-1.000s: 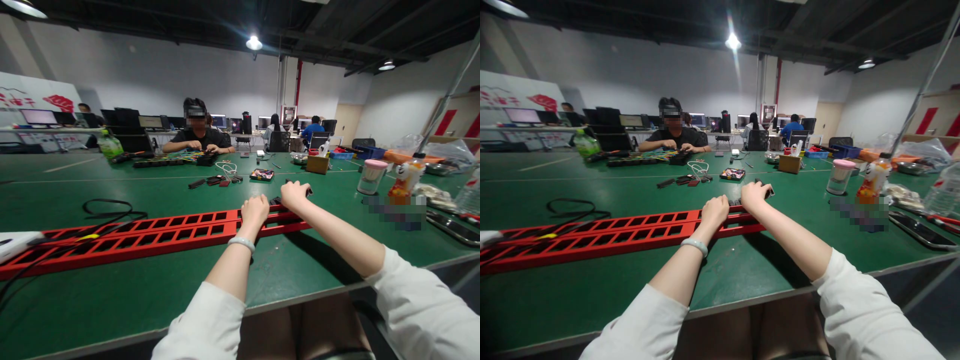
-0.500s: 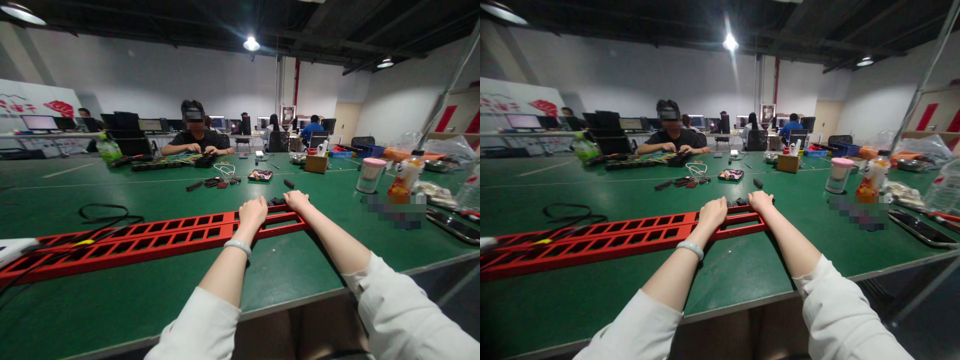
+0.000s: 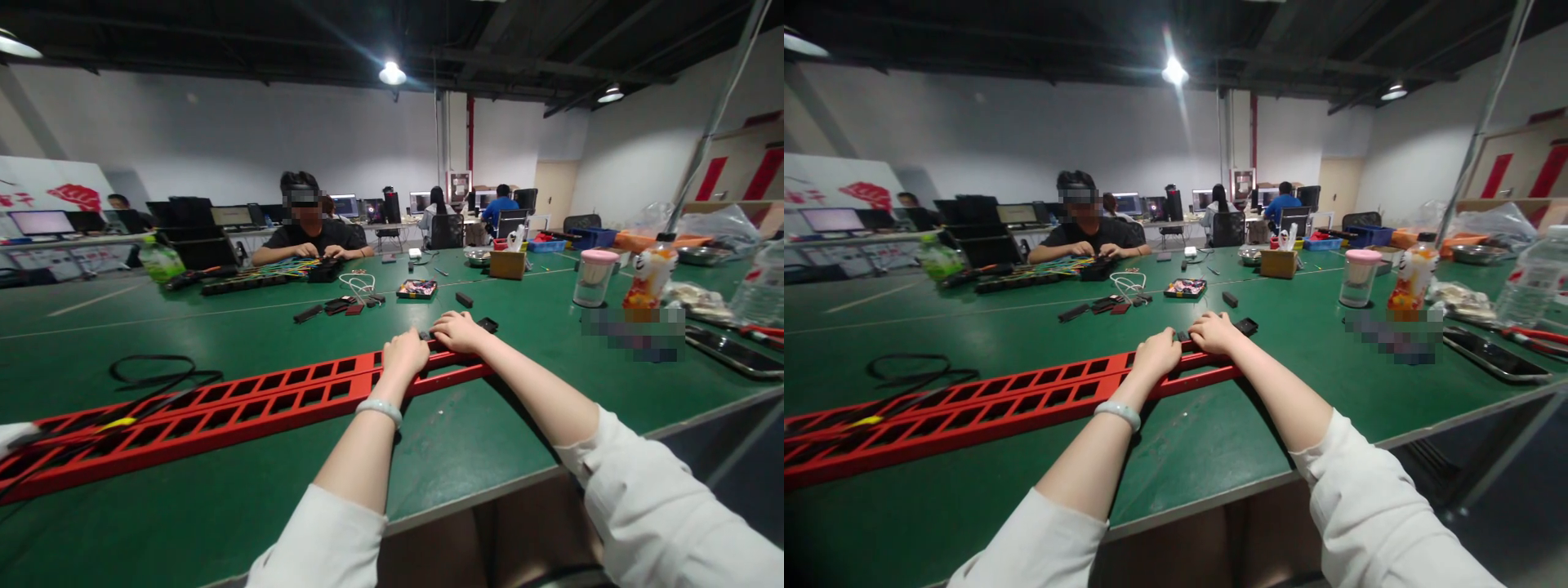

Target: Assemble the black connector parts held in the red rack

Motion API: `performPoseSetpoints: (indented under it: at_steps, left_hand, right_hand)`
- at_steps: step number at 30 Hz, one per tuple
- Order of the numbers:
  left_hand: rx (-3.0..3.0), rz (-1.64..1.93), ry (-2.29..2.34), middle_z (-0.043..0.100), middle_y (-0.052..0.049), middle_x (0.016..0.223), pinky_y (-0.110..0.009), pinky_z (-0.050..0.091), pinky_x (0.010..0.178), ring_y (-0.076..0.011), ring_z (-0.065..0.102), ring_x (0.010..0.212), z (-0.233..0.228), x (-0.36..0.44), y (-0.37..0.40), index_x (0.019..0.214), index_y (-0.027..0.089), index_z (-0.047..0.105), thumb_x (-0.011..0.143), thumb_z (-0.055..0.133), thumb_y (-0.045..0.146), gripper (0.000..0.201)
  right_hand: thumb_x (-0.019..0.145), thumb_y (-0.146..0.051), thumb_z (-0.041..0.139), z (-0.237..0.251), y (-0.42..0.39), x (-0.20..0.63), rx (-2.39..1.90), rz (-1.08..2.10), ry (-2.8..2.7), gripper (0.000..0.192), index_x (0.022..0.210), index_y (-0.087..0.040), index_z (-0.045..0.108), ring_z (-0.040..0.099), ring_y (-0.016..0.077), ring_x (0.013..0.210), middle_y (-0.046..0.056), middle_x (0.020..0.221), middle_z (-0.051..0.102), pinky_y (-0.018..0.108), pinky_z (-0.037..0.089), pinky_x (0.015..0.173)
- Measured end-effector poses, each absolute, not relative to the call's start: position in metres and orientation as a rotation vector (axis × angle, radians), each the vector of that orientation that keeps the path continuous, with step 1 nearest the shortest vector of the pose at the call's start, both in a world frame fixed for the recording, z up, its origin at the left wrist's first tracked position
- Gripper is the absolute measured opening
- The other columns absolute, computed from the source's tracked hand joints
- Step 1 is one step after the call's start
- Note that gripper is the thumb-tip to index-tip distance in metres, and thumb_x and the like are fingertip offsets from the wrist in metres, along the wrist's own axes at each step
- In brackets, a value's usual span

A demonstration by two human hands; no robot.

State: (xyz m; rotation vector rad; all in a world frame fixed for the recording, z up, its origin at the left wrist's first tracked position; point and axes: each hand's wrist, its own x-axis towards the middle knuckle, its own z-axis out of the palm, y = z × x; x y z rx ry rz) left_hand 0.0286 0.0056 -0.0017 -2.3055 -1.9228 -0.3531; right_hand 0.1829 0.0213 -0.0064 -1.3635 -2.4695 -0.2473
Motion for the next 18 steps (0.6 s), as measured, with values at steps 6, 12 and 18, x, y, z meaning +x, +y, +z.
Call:
performPoseSetpoints:
  at_steps: [6, 12, 18]
  left_hand:
    - [-2.432, -0.263, -1.779, 0.058, -0.006, 0.111, -0.043, 0.04, 0.078, -0.0282, 0.052, 0.098, -0.0036, 0.0259, 0.0102, 0.118, 0.033, 0.046, 0.081, 0.03, 0.031, 0.04]
    - [-2.485, -0.219, -1.73, 0.056, -0.005, 0.114, -0.047, 0.039, 0.078, -0.0302, 0.051, 0.099, -0.0039, 0.0265, 0.0131, 0.118, 0.036, 0.046, 0.081, 0.029, 0.036, 0.04]
    - [-2.47, -0.256, -1.74, 0.059, -0.005, 0.109, -0.038, 0.041, 0.079, -0.0252, 0.053, 0.097, -0.0041, 0.029, 0.0119, 0.113, 0.031, 0.052, 0.082, 0.031, 0.036, 0.037]
  right_hand:
    - [0.085, -0.034, 0.029, -0.0111, 0.0271, 0.1843, -1.398, -0.219, -2.475, 0.036, 0.106, -0.026, 0.058, 0.042, 0.0247, 0.107, 0.006, 0.116, 0.054, 0.045, 0.034, 0.081]
    - [0.086, -0.036, 0.027, -0.0099, 0.0275, 0.1852, -1.431, -0.172, -2.47, 0.038, 0.11, -0.027, 0.056, 0.042, 0.0249, 0.108, 0.006, 0.119, 0.052, 0.045, 0.035, 0.081]
    - [0.086, -0.038, 0.028, -0.0127, 0.029, 0.187, -1.462, -0.149, -2.431, 0.039, 0.109, -0.026, 0.056, 0.043, 0.0254, 0.108, 0.007, 0.119, 0.052, 0.045, 0.036, 0.081]
